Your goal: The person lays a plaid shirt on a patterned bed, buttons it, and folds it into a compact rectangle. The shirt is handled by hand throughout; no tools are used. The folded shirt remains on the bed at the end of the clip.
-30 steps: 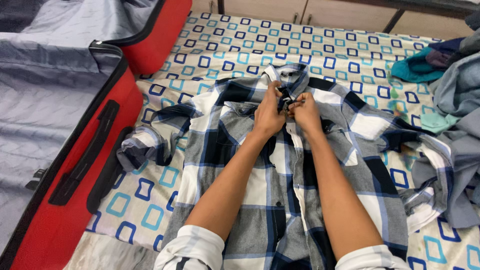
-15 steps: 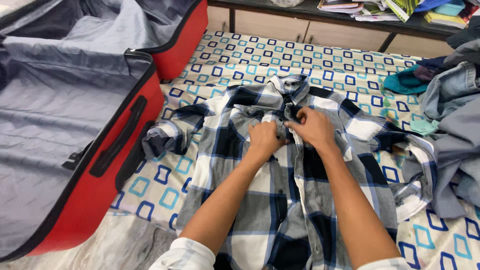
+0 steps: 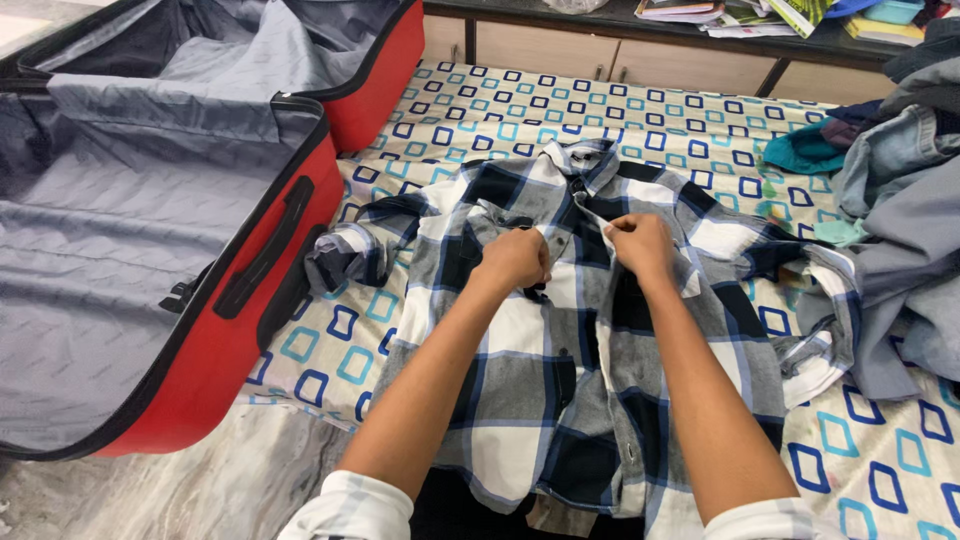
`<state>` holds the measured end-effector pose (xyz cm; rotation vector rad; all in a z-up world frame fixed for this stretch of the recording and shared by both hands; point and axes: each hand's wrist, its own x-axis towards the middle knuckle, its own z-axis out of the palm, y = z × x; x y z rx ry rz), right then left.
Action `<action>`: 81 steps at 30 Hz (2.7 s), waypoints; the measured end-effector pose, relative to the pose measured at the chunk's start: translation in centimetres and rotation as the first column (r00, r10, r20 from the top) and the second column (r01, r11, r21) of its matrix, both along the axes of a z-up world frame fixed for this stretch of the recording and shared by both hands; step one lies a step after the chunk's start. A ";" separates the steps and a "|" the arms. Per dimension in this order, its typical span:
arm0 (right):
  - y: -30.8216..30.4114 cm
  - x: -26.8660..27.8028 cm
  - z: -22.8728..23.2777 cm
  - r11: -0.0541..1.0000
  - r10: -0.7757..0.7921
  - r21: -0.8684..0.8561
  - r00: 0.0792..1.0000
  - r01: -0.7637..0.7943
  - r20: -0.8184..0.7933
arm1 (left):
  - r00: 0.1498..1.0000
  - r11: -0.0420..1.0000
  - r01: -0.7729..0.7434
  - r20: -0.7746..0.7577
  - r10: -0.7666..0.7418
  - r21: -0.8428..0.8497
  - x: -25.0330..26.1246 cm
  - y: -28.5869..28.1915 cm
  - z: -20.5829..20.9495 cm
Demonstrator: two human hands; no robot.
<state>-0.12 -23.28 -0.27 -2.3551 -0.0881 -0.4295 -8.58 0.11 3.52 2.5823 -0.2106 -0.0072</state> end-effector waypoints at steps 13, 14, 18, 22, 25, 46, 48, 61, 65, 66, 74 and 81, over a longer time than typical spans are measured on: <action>-0.6 1.0 -0.9 0.825 0.273 0.562 0.909 -0.053 -0.314 | 0.920 0.977 -0.163 0.337 0.202 -0.141 7.0 -4.3 -6.7; -0.5 1.1 -1.0 0.841 0.258 0.537 0.919 -0.062 -0.299 | 0.903 0.974 -0.166 0.374 0.212 -0.151 6.9 -4.5 -7.3; 0.8 1.0 -1.1 0.921 0.129 0.387 0.973 -0.046 -0.190 | 0.861 0.972 -0.153 0.459 0.221 -0.180 6.6 -4.3 -8.5; 3.8 -0.4 -0.7 0.986 -0.031 0.160 0.999 0.038 -0.044 | 0.886 0.893 -0.249 0.283 0.366 -0.375 6.7 -4.4 -8.0; 5.6 -2.5 -0.8 0.997 -0.074 0.033 0.986 0.070 0.147 | 0.900 0.825 -0.260 0.185 0.395 -0.501 7.6 -3.9 -7.7; 6.9 -4.1 -0.1 0.999 0.038 -0.023 0.978 -0.034 0.206 | 0.920 0.771 -0.139 0.207 0.333 -0.622 6.2 -4.4 -6.8; 6.8 -3.9 -0.1 0.998 0.059 -0.003 0.976 -0.060 0.210 | 0.944 0.746 -0.111 0.166 0.287 -0.657 6.4 -3.9 -6.9; 4.1 -1.8 -2.1 0.943 0.211 0.273 0.976 -0.190 -0.049 | 0.937 0.798 -0.054 0.245 0.248 -0.600 6.2 -3.6 -6.9; 4.3 -1.6 -1.8 0.948 0.210 0.252 0.977 -0.197 -0.027 | 0.946 0.849 -0.003 0.274 0.174 -0.528 6.4 -3.1 -6.4; 4.5 -1.7 -1.7 0.955 0.200 0.228 0.979 -0.190 -0.025 | 0.942 0.858 0.013 0.294 0.161 -0.513 6.4 -3.0 -6.4; 5.8 -3.7 0.1 0.989 0.147 -0.044 0.978 -0.142 0.150 | 0.954 0.711 -0.051 0.177 0.244 -0.701 7.4 -3.2 -7.9; 6.1 -2.7 -0.7 0.991 0.074 0.111 0.997 -0.071 -0.017 | 0.933 0.679 0.023 0.259 0.248 -0.733 7.5 -4.1 -8.8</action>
